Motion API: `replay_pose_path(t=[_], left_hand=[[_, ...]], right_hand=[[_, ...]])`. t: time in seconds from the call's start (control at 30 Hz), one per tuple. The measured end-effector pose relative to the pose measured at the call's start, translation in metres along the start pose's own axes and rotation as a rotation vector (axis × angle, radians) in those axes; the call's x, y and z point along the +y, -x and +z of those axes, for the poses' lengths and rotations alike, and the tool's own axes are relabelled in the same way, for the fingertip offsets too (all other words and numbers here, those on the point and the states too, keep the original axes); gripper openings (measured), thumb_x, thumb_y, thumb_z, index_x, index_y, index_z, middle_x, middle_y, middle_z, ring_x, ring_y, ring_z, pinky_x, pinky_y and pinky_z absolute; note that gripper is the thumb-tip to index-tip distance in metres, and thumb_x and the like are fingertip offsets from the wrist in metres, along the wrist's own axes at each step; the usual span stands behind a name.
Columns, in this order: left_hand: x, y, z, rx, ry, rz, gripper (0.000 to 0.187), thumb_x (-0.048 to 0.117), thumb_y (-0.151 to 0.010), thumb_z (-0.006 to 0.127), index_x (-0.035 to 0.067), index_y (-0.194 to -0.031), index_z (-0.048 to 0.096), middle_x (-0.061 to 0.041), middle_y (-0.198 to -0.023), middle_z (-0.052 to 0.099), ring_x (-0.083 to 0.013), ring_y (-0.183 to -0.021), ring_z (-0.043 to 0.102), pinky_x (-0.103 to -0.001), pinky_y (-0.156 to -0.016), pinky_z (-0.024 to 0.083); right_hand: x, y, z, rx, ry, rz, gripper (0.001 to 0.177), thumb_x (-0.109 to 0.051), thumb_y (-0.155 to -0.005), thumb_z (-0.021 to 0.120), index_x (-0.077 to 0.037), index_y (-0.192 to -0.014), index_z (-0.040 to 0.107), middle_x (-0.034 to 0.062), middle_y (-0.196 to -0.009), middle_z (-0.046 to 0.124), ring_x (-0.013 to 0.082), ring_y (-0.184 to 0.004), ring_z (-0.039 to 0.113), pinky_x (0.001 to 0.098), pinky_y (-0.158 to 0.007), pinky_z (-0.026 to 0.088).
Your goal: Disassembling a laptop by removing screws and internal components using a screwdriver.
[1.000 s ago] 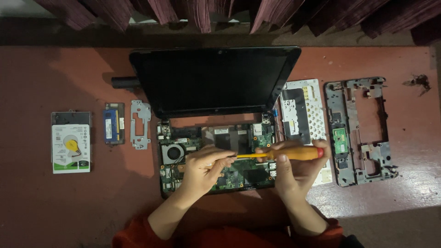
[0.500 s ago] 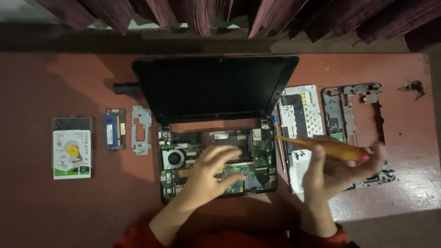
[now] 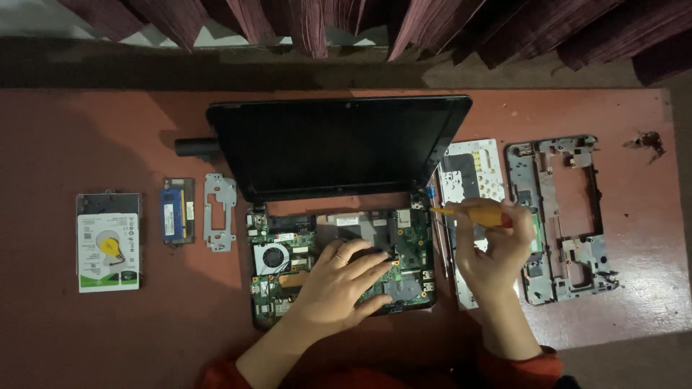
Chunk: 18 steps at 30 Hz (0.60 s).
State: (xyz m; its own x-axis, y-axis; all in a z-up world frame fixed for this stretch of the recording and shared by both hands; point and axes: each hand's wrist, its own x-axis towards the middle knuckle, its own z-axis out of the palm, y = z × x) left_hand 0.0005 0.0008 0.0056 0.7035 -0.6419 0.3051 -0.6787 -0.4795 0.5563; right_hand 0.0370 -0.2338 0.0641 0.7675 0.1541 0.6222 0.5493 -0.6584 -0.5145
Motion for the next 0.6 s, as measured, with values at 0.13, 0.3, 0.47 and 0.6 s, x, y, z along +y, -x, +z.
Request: replay_pose_path(t=[0.13, 0.3, 0.47, 0.6], left_hand=[[-0.001, 0.000, 0.000, -0.020, 0.010, -0.004, 0.050, 0.044, -0.099, 0.046, 0.006, -0.124, 0.066, -0.006, -0.126, 0.065, -0.0294, -0.123, 0.047, -0.051, -0.097, 0.039], [-0.001, -0.001, 0.001, 0.021, 0.003, 0.012, 0.044, 0.040, -0.096, 0.054, 0.007, -0.121, 0.068, -0.005, -0.123, 0.066, -0.0281, -0.120, 0.049, -0.049, -0.094, 0.041], [0.000, -0.003, -0.004, 0.031, 0.009, 0.017, 0.040, 0.036, -0.095, 0.056, 0.006, -0.119, 0.068, -0.006, -0.120, 0.067, -0.0284, -0.119, 0.050, -0.048, -0.092, 0.042], [-0.001, -0.002, -0.001, 0.026, 0.002, 0.010, 0.040, 0.036, -0.095, 0.055, 0.007, -0.119, 0.068, -0.005, -0.121, 0.067, -0.0278, -0.119, 0.049, -0.049, -0.092, 0.042]], right_hand=[[0.001, 0.001, 0.002, -0.008, -0.050, 0.044, 0.051, 0.012, -0.094, 0.059, -0.007, -0.129, 0.027, 0.0221, -0.094, 0.065, 0.0279, -0.080, 0.069, 0.0315, -0.066, 0.059], [-0.001, 0.007, 0.001, -0.039, 0.011, 0.160, 0.037, 0.008, -0.092, 0.064, 0.003, -0.115, 0.036, 0.0250, -0.102, 0.067, 0.0315, -0.091, 0.071, 0.0300, -0.069, 0.059], [-0.005, -0.005, -0.026, -0.193, 0.157, 0.073, 0.040, 0.005, -0.098, 0.049, -0.003, -0.138, 0.044, 0.0223, -0.120, 0.060, 0.0212, -0.083, 0.055, 0.0282, -0.066, 0.047], [-0.030, -0.033, -0.045, -0.351, 0.192, 0.132, 0.044, 0.011, -0.096, 0.053, -0.004, -0.137, 0.053, 0.0205, -0.121, 0.061, 0.0174, -0.076, 0.062, 0.0221, -0.062, 0.055]])
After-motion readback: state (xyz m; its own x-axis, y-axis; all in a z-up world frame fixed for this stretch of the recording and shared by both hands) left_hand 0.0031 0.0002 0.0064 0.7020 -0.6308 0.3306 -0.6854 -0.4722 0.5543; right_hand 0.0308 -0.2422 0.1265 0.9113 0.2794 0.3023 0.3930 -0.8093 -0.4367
